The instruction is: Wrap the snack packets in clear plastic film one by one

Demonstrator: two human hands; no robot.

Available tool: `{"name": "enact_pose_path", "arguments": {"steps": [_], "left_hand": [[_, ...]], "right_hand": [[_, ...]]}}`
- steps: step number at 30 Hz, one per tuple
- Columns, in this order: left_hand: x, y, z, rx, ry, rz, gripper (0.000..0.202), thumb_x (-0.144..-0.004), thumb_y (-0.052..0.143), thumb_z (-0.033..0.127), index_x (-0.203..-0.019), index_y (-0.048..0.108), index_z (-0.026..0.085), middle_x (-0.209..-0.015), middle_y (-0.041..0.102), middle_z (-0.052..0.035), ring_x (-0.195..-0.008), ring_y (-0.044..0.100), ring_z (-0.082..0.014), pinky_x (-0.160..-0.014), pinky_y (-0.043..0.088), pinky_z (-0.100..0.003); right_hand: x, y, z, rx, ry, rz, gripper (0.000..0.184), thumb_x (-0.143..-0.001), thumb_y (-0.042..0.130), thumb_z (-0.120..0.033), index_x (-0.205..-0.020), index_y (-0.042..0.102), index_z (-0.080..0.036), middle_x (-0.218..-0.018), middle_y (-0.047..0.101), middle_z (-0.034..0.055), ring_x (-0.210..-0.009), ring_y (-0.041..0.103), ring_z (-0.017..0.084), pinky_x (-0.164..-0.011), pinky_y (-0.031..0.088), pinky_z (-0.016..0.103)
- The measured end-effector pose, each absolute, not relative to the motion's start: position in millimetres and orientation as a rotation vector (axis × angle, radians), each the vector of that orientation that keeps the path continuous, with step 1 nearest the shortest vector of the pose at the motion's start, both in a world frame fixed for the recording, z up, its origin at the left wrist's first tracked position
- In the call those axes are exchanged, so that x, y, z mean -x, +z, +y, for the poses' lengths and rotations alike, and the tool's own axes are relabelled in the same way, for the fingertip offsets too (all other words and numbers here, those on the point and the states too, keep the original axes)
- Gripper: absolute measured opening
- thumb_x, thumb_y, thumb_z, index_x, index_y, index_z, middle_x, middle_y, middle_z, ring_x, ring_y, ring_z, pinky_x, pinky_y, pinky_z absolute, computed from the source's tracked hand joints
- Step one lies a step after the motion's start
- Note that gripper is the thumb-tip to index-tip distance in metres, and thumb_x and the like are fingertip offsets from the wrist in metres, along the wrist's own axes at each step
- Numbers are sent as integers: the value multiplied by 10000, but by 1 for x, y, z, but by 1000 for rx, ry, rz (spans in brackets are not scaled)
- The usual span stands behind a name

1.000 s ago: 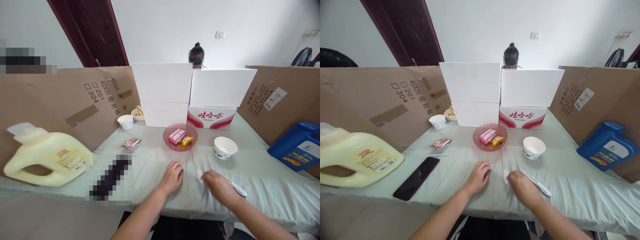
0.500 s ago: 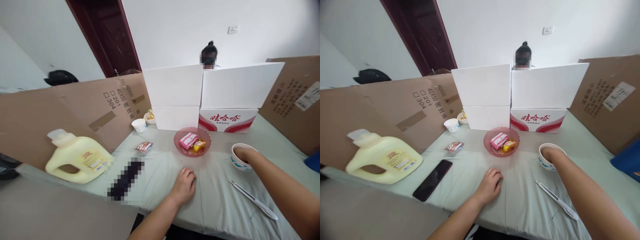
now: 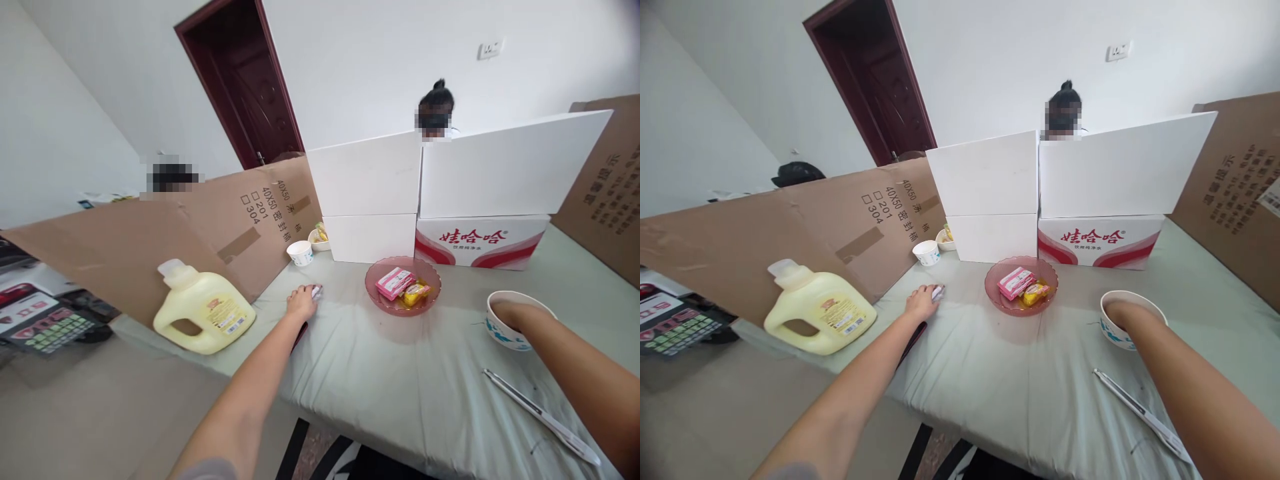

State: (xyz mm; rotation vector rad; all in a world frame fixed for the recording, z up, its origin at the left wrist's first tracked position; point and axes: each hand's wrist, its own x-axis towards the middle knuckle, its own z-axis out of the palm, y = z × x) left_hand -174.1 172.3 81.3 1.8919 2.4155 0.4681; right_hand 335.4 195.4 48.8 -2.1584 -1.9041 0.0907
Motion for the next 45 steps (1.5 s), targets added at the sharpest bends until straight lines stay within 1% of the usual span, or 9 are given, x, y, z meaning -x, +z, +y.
{"name": "enact_pose_path", "arguments": {"steps": [5,8,12,18,23,27,36,41,45], "left_hand": [[180,80,172,-1782,642,2357,314,-854,489,173,-1163,531,201,-1135,618,-115,-1029,576,-255,-851,427,-337],[166,85,168,-1723,785,2237,294,-871,473,214,-1160,517,186,-1083,638,-104,-1002,595,-254,-812,444,-330],[127,79,140,-1735,808,1831,244,-832,554,320,-1011,601,161,-914,677,-49,-842,634,-203,-719,477,-279],[43,35,74,-1724,649,1133,288,-760,652,368,-944,637,147,-730,630,-4,-606,556,-123,-565,417,-223],[6,7,57,-2118,918,1227,175,-871,529,305,-895,652,183,-828,635,-43,-830,567,-195,-789,457,-333],[7,2,58,-2143,1100,1240,227,-925,459,325,-950,634,182,-975,616,-79,-952,568,-211,-870,459,-369],[14,-2,64,-2094,1153,1122,234,-922,389,213,-946,618,174,-927,619,-63,-902,585,-185,-823,472,-325],[12,-4,64,-2132,1126,1119,210,-852,451,129,-886,653,175,-943,622,-69,-917,595,-187,-845,477,-331],[13,0,62,-2187,1186,1096,196,-895,479,211,-911,672,179,-928,637,-77,-927,575,-207,-851,473,-364]], "right_hand": [[-337,66,183,2185,419,-2129,234,-706,620,-170,-475,629,-134,-566,631,112,-450,535,118,-537,335,301],[-343,86,160,2134,362,-2149,117,-719,620,-153,-743,733,-173,-788,701,121,-642,624,166,-602,376,288],[-340,94,99,2020,104,-2045,295,-884,469,-322,-1096,657,-239,-1168,642,118,-962,617,238,-749,434,336],[-312,33,15,1703,269,-2272,294,-834,543,-405,-1065,666,-271,-1018,657,72,-946,612,240,-851,485,377],[-308,-10,-1,1759,-13,-2098,340,-890,393,-226,-1132,631,-205,-1065,616,115,-971,581,246,-859,487,396],[-289,-4,-4,1758,7,-2081,342,-876,381,-147,-1094,637,-213,-996,643,99,-921,591,243,-843,492,403],[-175,52,-13,1455,228,-2434,463,-812,389,-19,-1172,595,-225,-1042,609,77,-928,598,188,-764,469,276],[-215,38,-18,1561,172,-2442,456,-829,378,-34,-1157,612,-245,-992,613,57,-815,620,153,-703,453,252],[-283,9,-22,1730,-50,-2251,389,-875,363,-111,-1116,645,-227,-970,638,72,-819,623,185,-692,469,297]]}}
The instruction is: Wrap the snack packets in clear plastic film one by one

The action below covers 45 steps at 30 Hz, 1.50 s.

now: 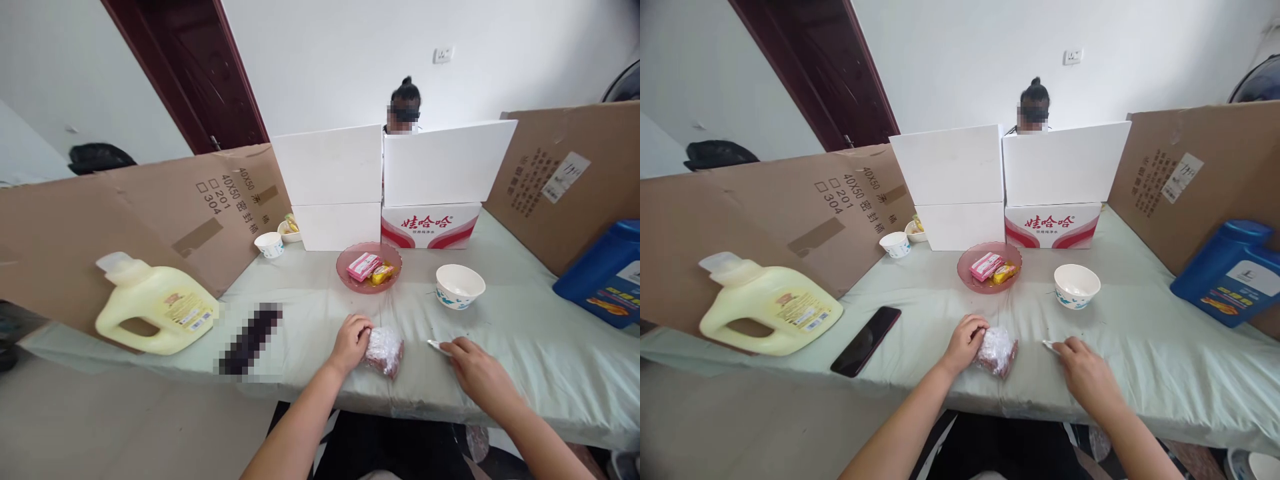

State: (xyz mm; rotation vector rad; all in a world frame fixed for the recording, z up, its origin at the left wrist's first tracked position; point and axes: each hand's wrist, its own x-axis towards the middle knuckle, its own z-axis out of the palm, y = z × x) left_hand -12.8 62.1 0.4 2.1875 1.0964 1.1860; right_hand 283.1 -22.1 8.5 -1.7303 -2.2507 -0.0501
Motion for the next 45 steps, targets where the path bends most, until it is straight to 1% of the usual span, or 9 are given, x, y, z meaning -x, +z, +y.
{"name": "enact_pose_path", "arguments": {"steps": [5,10,12,16,20,24,29,36,45], "left_hand": [[15,7,57,-2358,1131,922,394,-785,667,491,-1051,696,202,-1097,597,-107,-1067,492,-271,-948,427,-458],[11,10,52,-2408,1049,902,219,-810,677,391,-947,738,232,-1074,612,-83,-1067,485,-250,-922,449,-425],[10,10,51,-2385,1094,855,184,-844,642,359,-902,741,214,-1017,633,-82,-1030,509,-234,-911,455,-407],[15,8,53,-2117,1252,952,220,-886,579,325,-802,717,176,-918,643,-78,-897,592,-192,-820,491,-332],[28,5,49,-1805,1489,1281,241,-900,524,306,-738,629,163,-758,601,-28,-715,581,-146,-660,471,-252],[23,9,30,-1839,1424,1296,128,-877,555,271,-923,623,173,-853,632,-34,-712,576,-135,-643,469,-239],[-11,17,17,-2111,1026,1096,586,-738,723,278,-1288,528,219,-1099,617,-73,-770,595,-165,-757,521,-321],[4,6,25,-1728,1290,1166,124,-807,614,291,-845,642,177,-868,604,-39,-737,586,-152,-668,486,-260],[41,5,-8,-1578,1714,1386,112,-864,566,280,-940,529,207,-850,578,-28,-786,589,-164,-716,497,-281]], "right_hand": [[-286,-3,-26,1657,-254,-1977,253,-919,454,-304,-1036,660,-216,-1027,651,99,-988,570,270,-837,465,428],[-210,17,-26,1304,-53,-2053,599,-841,598,-435,-1367,424,-206,-1298,538,127,-1212,469,287,-971,418,448],[-191,19,-22,1266,4,-2091,601,-836,598,-381,-1380,411,-207,-1220,589,118,-1149,517,279,-942,422,450],[-200,7,-11,1356,63,-1921,192,-894,474,-249,-1014,617,-204,-842,654,47,-826,603,210,-781,448,383],[-237,-7,-13,1478,67,-1737,190,-910,471,-338,-861,602,-210,-814,651,45,-800,610,211,-741,462,362],[-245,-4,-25,1530,-113,-1671,250,-890,497,-382,-1015,578,-181,-998,640,110,-972,588,264,-836,469,424],[-225,13,-23,1396,-310,-1950,383,-901,441,-210,-1277,511,-225,-1393,483,117,-1296,419,289,-968,399,454],[-250,8,-23,1578,142,-1836,264,-936,383,-355,-917,611,-222,-901,705,51,-852,648,213,-799,465,367],[-258,13,-18,1798,261,-1648,403,-927,332,-518,-715,538,-245,-675,631,33,-711,602,230,-663,426,345]]}}
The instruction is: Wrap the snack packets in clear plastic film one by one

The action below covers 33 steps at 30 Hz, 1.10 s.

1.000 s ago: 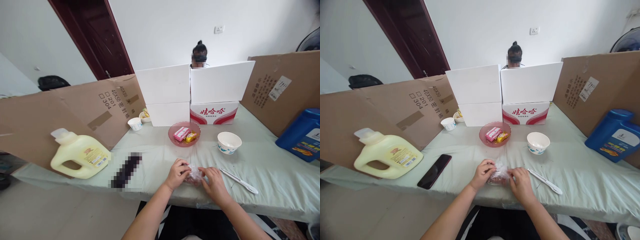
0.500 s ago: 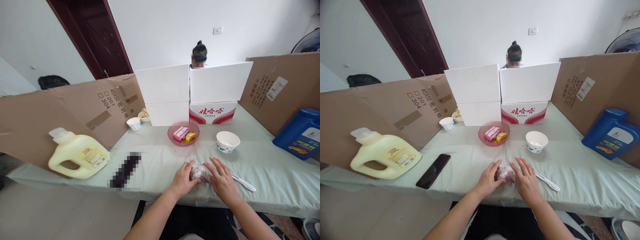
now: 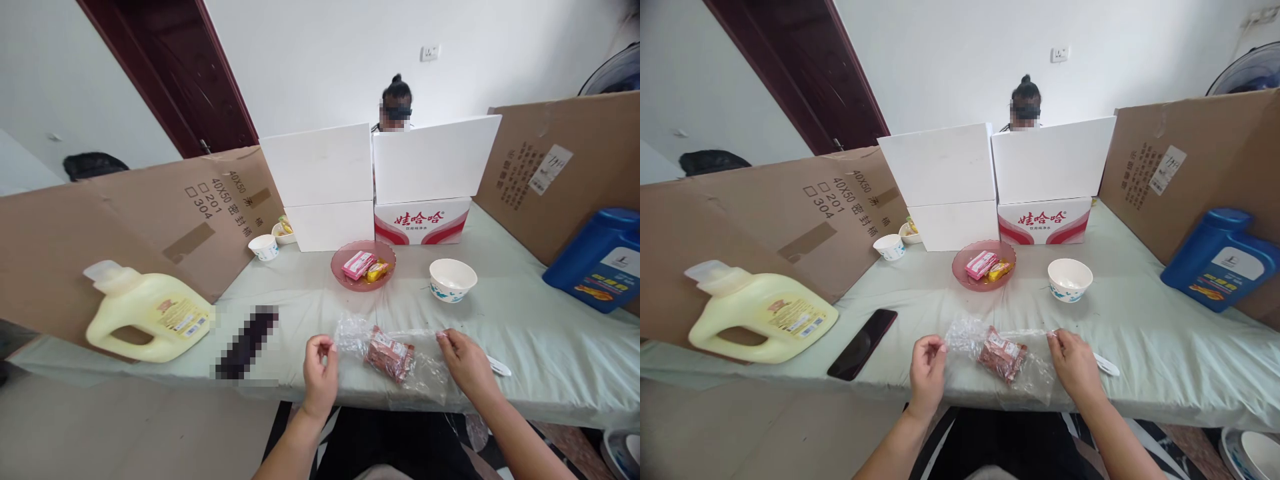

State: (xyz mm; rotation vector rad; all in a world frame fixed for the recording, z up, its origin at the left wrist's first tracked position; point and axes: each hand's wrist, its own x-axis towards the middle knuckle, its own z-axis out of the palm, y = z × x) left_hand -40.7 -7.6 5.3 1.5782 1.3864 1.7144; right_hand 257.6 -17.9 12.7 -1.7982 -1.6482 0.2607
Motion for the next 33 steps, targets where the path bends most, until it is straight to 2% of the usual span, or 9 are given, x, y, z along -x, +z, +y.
{"name": "enact_pose_path", "arguments": {"steps": [5,8,11,14,18,23,29,31,33], "left_hand": [[20,31,-20,-2411,1407,911,199,-876,465,124,-1011,578,217,-857,622,-62,-801,597,-196,-720,500,-333],[10,33,-8,-2606,1059,959,348,-896,418,113,-1196,565,210,-1107,648,-110,-1050,589,-247,-908,465,-433],[6,25,9,-2639,887,1197,412,-910,424,144,-1311,501,196,-1257,596,-123,-1216,499,-289,-1035,350,-541],[8,22,15,-2633,866,1294,316,-898,457,141,-1176,599,191,-1045,662,-94,-1049,573,-256,-1032,340,-532],[20,37,-6,-2675,793,1095,227,-857,483,90,-870,674,212,-800,650,-36,-812,592,-186,-985,377,-454],[31,71,-38,-2603,400,688,55,-775,714,265,-828,697,262,-727,670,10,-754,612,-182,-839,451,-355],[3,80,-7,-2528,753,814,305,-887,427,85,-1036,660,214,-958,694,-58,-910,618,-195,-847,483,-349],[-7,70,10,-2586,675,871,305,-837,532,120,-1107,636,217,-1074,672,-77,-1060,587,-246,-935,454,-421],[-12,58,20,-2639,492,874,470,-741,676,182,-1201,596,235,-1216,619,-93,-1218,500,-314,-1014,392,-508]], "right_hand": [[-258,12,-13,1752,-172,-1501,299,-916,412,-439,-902,598,-206,-876,649,94,-861,569,266,-786,429,414],[-254,23,-23,1612,-280,-1507,197,-916,450,-336,-944,591,-201,-894,641,94,-892,559,258,-823,435,417],[-244,34,-35,1362,-149,-1718,132,-916,472,-235,-991,579,-214,-917,640,67,-905,583,209,-830,465,354],[-234,34,-38,1265,34,-1927,182,-936,435,-198,-1041,581,-229,-953,654,45,-907,612,171,-800,495,301],[-234,20,-29,1359,10,-1957,235,-941,416,-209,-1087,600,-225,-1052,667,55,-984,615,189,-849,514,346],[-240,21,-23,1402,-153,-1819,198,-922,463,-251,-1009,638,-220,-1078,654,87,-1018,590,240,-899,493,440],[-231,38,-17,1395,57,-1930,290,-959,358,-239,-1073,624,-234,-1023,662,64,-848,651,175,-742,532,315],[-232,33,-13,1494,29,-2027,302,-955,361,-245,-1074,639,-231,-1058,660,65,-826,651,179,-708,529,317],[-236,21,-10,1568,-95,-2102,279,-934,412,-242,-1069,656,-227,-1107,653,78,-903,633,219,-747,517,359]]}}
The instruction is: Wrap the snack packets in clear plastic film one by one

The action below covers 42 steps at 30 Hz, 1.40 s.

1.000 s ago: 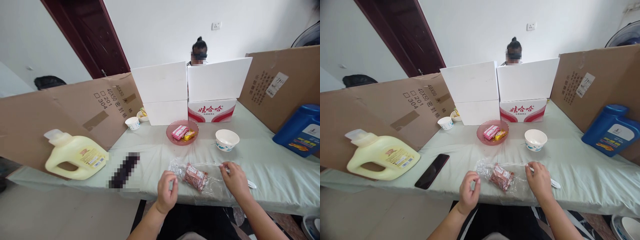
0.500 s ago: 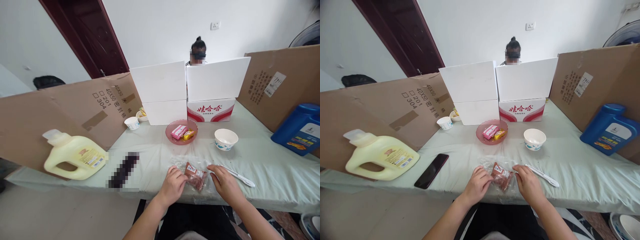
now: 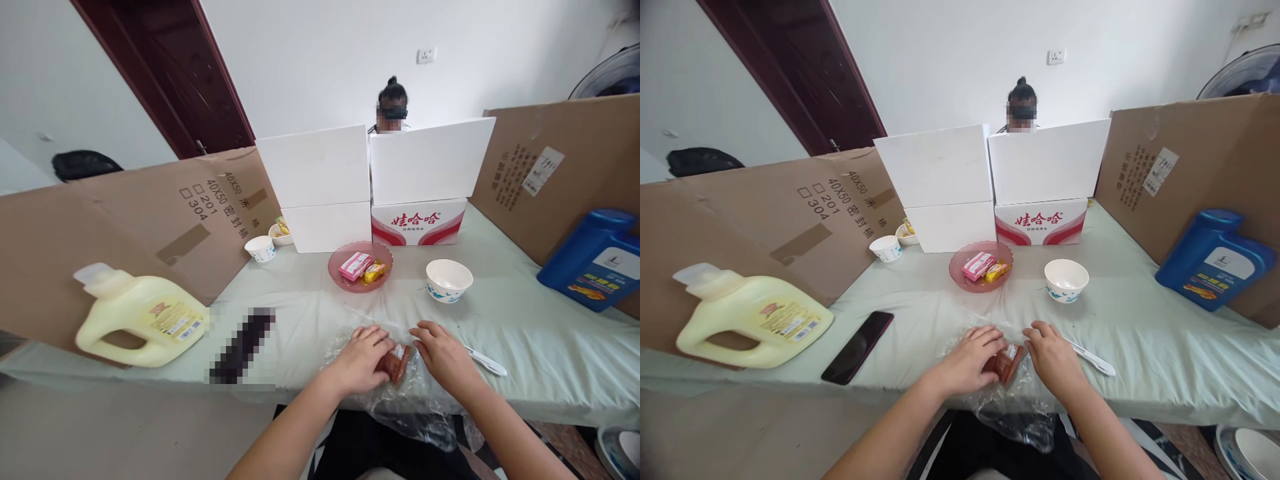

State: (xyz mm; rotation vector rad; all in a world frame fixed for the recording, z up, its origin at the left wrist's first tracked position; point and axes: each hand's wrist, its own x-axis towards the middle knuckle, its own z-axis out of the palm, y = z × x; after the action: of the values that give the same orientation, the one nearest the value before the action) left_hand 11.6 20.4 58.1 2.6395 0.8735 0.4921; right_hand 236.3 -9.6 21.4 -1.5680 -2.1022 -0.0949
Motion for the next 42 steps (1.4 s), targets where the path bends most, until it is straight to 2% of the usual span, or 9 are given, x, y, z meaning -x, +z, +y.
{"name": "enact_pose_path", "arguments": {"steps": [4,10,14,18,22,25,31,35,42], "left_hand": [[-7,43,28,-2529,475,824,530,-719,673,125,-1227,597,255,-1207,632,-79,-1229,503,-307,-1041,381,-502],[7,61,70,-1833,924,776,422,-870,594,362,-1256,554,195,-1052,693,-99,-808,667,-198,-669,536,-301],[8,92,129,-1946,1243,1074,453,-815,656,351,-1233,571,197,-1108,670,-92,-989,633,-241,-858,514,-376],[-2,110,155,-2241,1264,1353,550,-713,723,219,-1238,566,184,-1297,548,-125,-1259,456,-322,-1065,355,-507],[-17,90,113,-2568,1122,1028,252,-842,575,219,-1084,643,199,-1131,618,-97,-1108,561,-249,-983,441,-417],[-18,58,72,-2742,635,589,192,-878,550,241,-1027,670,227,-990,681,-57,-975,622,-207,-909,482,-352],[24,19,60,-2704,282,1223,592,-853,606,495,-1379,471,258,-1481,407,-118,-1396,270,-382,-1082,254,-618],[49,14,69,-2619,311,1436,583,-874,575,492,-1386,461,236,-1496,379,-123,-1405,249,-381,-1091,253,-606],[90,34,43,-2602,896,1328,280,-943,469,302,-1168,591,189,-1288,553,-126,-1252,465,-271,-1052,397,-477]], "right_hand": [[-244,-8,-11,1604,-309,-2139,268,-914,477,-245,-1125,642,-232,-1176,642,81,-1060,559,285,-841,469,448],[-245,-23,-15,1562,-336,-2077,278,-931,459,-297,-1142,633,-242,-1185,640,75,-1090,540,265,-881,440,437],[-246,-21,-14,1555,-317,-2070,280,-931,454,-296,-1140,633,-244,-1193,640,69,-1097,545,260,-890,438,435],[-247,-22,-14,1556,-325,-2074,277,-926,462,-294,-1135,635,-238,-1189,644,68,-1091,548,260,-890,441,436],[-248,-24,-13,1564,-325,-2088,278,-924,472,-301,-1141,631,-228,-1197,641,68,-1097,542,262,-890,443,437],[-248,-24,-14,1571,-313,-2095,277,-925,474,-303,-1145,624,-227,-1203,637,66,-1101,537,265,-892,443,443],[-249,-27,-15,1572,-290,-2038,279,-923,467,-276,-1160,599,-213,-1194,628,81,-1108,534,270,-906,450,452],[-251,-30,-11,1554,-313,-1977,292,-912,453,-210,-1171,582,-168,-1214,602,115,-1117,518,277,-951,443,459],[-255,-4,-38,1356,-265,-1856,235,-930,466,-270,-1116,596,-210,-1168,615,94,-1119,539,247,-954,459,439]]}}
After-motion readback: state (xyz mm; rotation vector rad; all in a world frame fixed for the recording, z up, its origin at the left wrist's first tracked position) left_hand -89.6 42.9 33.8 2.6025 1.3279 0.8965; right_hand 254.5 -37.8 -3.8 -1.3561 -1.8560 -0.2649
